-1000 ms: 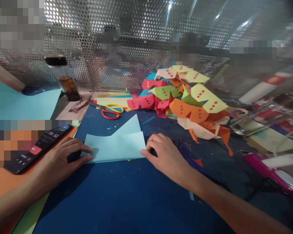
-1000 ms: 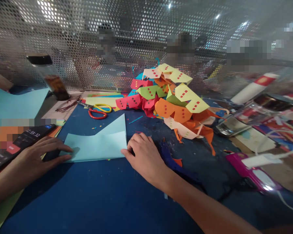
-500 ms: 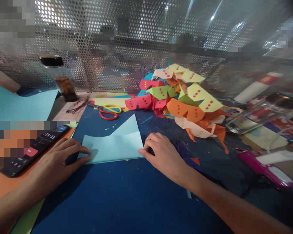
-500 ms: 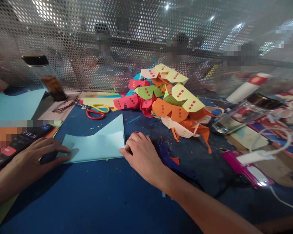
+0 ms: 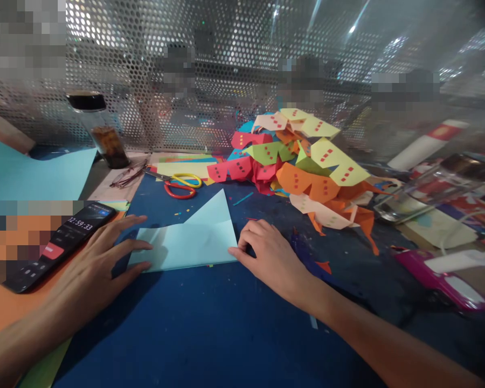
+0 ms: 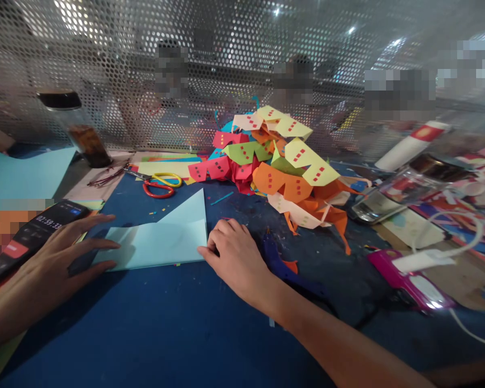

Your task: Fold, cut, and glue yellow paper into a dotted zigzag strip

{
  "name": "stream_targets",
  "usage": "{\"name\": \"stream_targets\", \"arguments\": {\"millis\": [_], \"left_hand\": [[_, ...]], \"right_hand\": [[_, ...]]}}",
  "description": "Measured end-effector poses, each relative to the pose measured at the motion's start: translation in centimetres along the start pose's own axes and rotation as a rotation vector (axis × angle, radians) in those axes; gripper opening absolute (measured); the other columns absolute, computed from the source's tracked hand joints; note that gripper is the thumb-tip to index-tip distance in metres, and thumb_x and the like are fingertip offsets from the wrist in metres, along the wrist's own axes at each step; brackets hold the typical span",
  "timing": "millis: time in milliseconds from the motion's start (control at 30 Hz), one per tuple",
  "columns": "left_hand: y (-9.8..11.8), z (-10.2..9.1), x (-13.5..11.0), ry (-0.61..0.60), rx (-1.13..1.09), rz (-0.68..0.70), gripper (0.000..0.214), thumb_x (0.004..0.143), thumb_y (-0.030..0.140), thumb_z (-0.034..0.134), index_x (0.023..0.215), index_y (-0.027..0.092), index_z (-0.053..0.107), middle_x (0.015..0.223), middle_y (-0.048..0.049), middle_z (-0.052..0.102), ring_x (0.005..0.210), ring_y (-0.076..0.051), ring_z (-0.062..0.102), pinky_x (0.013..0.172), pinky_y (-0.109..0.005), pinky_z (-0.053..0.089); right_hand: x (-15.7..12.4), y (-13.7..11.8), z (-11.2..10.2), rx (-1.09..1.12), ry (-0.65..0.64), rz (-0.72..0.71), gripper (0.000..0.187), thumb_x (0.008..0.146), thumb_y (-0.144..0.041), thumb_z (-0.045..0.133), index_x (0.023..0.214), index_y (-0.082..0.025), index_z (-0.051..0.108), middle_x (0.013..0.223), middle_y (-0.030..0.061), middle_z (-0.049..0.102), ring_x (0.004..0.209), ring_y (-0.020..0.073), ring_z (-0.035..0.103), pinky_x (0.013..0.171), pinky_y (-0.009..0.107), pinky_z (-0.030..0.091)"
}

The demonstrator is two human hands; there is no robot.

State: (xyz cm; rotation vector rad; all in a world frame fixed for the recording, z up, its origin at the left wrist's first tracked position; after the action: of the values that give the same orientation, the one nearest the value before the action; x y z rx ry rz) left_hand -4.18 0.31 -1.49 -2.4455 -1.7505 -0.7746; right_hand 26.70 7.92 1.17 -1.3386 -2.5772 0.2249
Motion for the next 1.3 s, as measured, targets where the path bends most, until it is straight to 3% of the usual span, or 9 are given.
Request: {"name": "stream_targets", "arguments": {"millis": [167,367,967,1300], "left_hand": [[0.3,0.0,-0.5,-0.059,-0.101,0.163,0.024,0.098,0.032,0.049,0.117,0.031,0.064,0.123,0.0002,0.068,0.119,-0.022,0.062,0.105,-0.041,0.050],[1.0,-0.3,-0.7,-0.056,-0.108,0.227,0.029,0.099,0.028,0.046,0.121,0.032,0.063,0.121,-0.0011,0.070,0.105,-0.021,0.070,0.092,-0.033,0.057],[0.3,0.3,-1.1,-0.151,-0.109,0.181,0.031,0.099,0.029,0.049,0.129,0.031,0.057,0.128,-0.0037,0.063,0.114,-0.022,0.063,0.099,-0.037,0.051],[0.3,0.4,-0.7,-0.123,-0.187,0.127,0.022,0.097,0.030,0.053,0.115,0.031,0.065,0.122,-0.0019,0.066,0.108,-0.020,0.066,0.095,-0.034,0.053]], "right_hand": [[0.1,-0.1,-0.1,0.002,-0.005,0.011,0.027,0.088,-0.029,0.070,0.066,-0.020,0.056,0.085,0.0024,0.061,0.090,0.0208,0.055,0.083,0.035,0.043],[0.0,0.4,0.0,0.094,0.027,0.036,0.026,0.090,-0.030,0.066,0.067,-0.021,0.058,0.086,0.0017,0.064,0.093,0.0205,0.057,0.083,0.036,0.044],[-0.2,0.6,-0.5,0.296,-0.028,0.118,0.025,0.080,-0.030,0.077,0.061,-0.021,0.062,0.100,0.0031,0.064,0.102,0.0231,0.057,0.095,0.042,0.043],[-0.3,0.6,-0.3,0.253,-0.020,0.117,0.023,0.079,-0.028,0.077,0.061,-0.022,0.064,0.101,0.0032,0.064,0.106,0.0246,0.057,0.096,0.045,0.043]]}}
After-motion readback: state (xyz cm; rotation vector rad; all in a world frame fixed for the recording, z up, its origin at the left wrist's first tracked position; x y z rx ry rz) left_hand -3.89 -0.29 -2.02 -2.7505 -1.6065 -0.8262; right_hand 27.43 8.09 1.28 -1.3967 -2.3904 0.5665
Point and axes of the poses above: each hand's wrist, its own x-axis towards the middle knuckle, its own z-axis out of the palm, y = z × x, the point moved 1 cm from there along x, towards the middle knuckle
